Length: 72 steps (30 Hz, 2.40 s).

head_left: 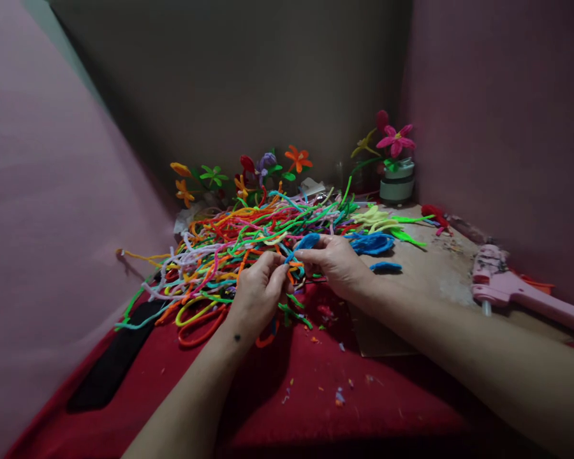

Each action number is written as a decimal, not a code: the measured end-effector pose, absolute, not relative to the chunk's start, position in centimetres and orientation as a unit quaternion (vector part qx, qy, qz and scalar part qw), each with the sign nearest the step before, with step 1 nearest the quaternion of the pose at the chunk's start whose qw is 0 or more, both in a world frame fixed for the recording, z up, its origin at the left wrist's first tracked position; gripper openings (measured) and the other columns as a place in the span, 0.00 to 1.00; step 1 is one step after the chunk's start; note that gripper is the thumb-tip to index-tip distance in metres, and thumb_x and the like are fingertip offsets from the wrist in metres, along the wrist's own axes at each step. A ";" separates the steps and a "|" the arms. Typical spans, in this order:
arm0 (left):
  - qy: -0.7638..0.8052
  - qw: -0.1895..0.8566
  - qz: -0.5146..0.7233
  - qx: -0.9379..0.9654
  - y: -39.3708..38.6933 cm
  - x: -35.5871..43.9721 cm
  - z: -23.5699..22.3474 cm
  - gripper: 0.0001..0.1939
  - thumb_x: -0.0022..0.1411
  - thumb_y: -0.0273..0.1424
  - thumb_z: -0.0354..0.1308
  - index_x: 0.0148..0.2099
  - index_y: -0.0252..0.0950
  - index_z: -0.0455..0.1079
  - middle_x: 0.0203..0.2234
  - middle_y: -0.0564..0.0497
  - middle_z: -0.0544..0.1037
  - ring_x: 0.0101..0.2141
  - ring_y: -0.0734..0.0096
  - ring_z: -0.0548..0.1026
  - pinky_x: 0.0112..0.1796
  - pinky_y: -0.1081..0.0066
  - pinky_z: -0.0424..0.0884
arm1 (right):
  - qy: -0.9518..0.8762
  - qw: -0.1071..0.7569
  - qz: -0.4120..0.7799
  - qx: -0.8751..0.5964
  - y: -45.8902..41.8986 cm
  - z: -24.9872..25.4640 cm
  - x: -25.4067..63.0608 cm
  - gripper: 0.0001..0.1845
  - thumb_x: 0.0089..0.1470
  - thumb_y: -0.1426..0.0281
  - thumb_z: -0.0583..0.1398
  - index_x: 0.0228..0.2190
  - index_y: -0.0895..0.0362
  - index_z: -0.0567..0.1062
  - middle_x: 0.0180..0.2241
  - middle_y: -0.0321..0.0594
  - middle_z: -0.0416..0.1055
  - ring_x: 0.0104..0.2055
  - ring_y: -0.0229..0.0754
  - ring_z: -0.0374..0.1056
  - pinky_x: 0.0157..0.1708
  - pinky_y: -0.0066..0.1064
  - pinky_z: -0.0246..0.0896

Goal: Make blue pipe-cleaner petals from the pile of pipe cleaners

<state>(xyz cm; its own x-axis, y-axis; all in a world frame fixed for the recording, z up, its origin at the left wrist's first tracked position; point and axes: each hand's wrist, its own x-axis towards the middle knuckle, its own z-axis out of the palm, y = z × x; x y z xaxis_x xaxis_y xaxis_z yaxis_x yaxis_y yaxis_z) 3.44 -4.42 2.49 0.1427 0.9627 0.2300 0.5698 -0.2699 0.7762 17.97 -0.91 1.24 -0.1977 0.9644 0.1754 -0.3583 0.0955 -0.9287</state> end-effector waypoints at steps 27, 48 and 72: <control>0.482 0.280 0.180 0.811 1.3 12.5 5.0 0.08 0.47 0.33 0.58 0.27 0.33 0.74 0.16 0.56 0.68 0.21 0.77 0.63 0.24 0.76 0.59 | -0.933 0.248 0.096 -0.242 -3.7 -0.2 17.2 0.16 0.50 0.67 0.53 0.35 0.60 0.77 0.33 0.46 0.75 0.30 0.44 0.66 0.30 0.32 0.56; 0.571 0.279 0.279 0.720 -2.4 1.7 6.8 0.14 0.52 0.39 0.56 0.25 0.32 0.71 0.16 0.55 0.67 0.18 0.79 0.62 0.20 0.78 0.57 | -0.604 0.565 0.448 -0.339 -1.7 -0.2 17.8 0.18 0.52 0.65 0.51 0.14 0.57 0.61 0.14 0.30 0.54 0.19 0.32 0.51 0.22 0.26 0.47; 0.598 -0.018 0.195 0.777 -3.1 0.0 2.0 0.09 0.57 0.30 0.49 0.33 0.38 0.71 0.25 0.52 0.76 0.27 0.73 0.72 0.30 0.75 0.61 | -0.801 0.445 0.235 -0.325 -3.2 -1.8 16.6 0.10 0.47 0.79 0.54 0.31 0.59 0.74 0.26 0.38 0.71 0.28 0.36 0.65 0.30 0.26 0.57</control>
